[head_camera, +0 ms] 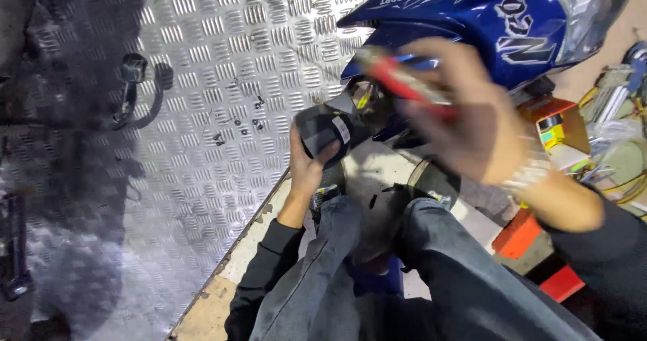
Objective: Connecting wiring and mounting a digital display unit into a motorcycle front fairing.
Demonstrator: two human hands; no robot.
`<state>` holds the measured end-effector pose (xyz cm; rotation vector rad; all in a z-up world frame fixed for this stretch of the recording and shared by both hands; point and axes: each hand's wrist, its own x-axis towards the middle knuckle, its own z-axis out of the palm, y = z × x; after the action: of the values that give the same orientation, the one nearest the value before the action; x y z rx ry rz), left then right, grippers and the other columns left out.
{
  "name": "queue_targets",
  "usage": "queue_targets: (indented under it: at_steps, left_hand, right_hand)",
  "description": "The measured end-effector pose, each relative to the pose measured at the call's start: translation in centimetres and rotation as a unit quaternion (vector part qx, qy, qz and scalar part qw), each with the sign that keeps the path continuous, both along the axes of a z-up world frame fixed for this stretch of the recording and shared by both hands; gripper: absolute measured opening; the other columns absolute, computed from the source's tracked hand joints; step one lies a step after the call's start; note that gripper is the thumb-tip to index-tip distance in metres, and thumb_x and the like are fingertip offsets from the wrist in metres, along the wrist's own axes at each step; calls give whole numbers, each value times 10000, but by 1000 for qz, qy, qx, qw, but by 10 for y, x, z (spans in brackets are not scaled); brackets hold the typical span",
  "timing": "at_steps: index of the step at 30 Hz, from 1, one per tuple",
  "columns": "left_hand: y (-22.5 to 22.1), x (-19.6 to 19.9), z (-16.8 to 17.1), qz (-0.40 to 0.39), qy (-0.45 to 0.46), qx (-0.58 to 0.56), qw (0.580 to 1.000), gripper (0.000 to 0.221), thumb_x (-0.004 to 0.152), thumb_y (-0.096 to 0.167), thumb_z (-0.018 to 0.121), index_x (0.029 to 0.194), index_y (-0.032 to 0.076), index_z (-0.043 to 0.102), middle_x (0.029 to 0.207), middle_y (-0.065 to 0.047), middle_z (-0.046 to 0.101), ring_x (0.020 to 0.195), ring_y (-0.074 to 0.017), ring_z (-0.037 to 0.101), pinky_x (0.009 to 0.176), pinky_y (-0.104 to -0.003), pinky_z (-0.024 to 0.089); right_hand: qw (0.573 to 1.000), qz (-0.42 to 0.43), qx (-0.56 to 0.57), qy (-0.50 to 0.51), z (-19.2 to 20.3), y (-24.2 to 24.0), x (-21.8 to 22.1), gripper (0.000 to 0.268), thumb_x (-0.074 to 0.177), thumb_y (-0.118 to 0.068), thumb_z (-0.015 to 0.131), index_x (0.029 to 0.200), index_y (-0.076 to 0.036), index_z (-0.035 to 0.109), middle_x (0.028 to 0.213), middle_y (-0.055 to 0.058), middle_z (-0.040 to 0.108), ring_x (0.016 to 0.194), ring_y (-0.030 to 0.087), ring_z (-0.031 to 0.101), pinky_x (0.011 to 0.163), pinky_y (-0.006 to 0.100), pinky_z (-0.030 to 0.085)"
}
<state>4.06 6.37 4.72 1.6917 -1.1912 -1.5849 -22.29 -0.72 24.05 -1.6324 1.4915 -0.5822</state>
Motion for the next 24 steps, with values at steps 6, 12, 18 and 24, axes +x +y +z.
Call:
queue_targets:
  at_steps: [6,12,18,24]
  left_hand:
    - [-20,-18,-7,-55,17,-61,996,1030,764,394,820,1533,43,232,1333,-219,606,1133,-350,679,996,-402,520]
    - [-19,-33,-17,-54,-44,-108,992,1083,762,385,872,1535,7,216,1434,-251,447,1313,-406,529,1104,-509,433]
    - [-17,-58,-18,-52,-82,-102,990,1062,732,393,899,1541,102,275,1396,-182,401,1325,-397,457,1106,-553,423]
    - [-7,-75,-31,-12,31,-111,993,969,814,240,863,1545,60,252,1458,-202,387,1343,-390,516,1090,-490,491]
  right_hand:
    - [963,-245,108,-25,-16,94,-78,457,996,80,635,1425,168,505,1159,258,629,751,234,545,617,300,458]
    - [943,-305,126,-39,-65,154,-96,395,970,1,692,1326,136,588,1059,178,662,752,178,554,691,258,453]
    - [929,-345,125,-48,-79,183,-107,338,960,-5,706,1257,91,576,1017,150,643,718,162,548,654,248,453]
    - [923,-360,128,-48,-75,186,-110,329,995,29,697,1278,108,549,1035,172,634,786,207,605,689,273,488]
